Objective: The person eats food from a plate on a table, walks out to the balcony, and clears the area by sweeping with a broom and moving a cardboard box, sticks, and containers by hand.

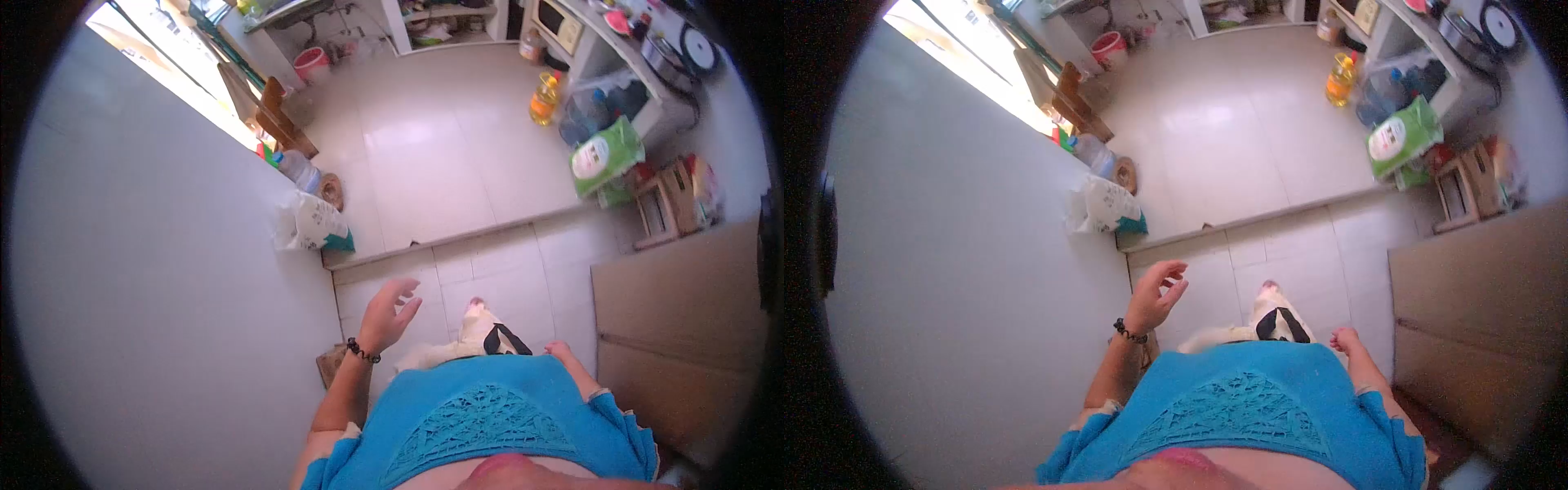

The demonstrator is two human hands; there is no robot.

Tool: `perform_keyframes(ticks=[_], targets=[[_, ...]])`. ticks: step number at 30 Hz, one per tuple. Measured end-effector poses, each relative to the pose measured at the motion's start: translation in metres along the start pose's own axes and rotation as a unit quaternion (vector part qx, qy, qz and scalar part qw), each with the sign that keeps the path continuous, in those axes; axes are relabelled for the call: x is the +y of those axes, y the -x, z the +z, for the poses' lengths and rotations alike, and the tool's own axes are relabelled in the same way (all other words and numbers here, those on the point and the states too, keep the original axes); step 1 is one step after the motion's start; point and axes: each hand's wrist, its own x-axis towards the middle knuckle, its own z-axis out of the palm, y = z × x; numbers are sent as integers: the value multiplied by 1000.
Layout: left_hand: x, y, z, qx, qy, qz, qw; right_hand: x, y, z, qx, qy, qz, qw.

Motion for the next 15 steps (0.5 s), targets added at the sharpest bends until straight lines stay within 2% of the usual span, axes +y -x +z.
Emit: perform_keyframes(ticks=[3,6,11,15], targets=[[8,-51,-10,28,17,-29,999,-96,-55,-45,0,-29,-56,998],[2,-98,-22,55,31,-55,997,-224,-88,-68,7,33,-107,994],[-13,-205,-52,51,44,-65,996,-422,-97,-34,-25,-35,-210,977],[-29,-317,-92,34,53,-41,997,-514,-93,9,-75,23,-219,973]])
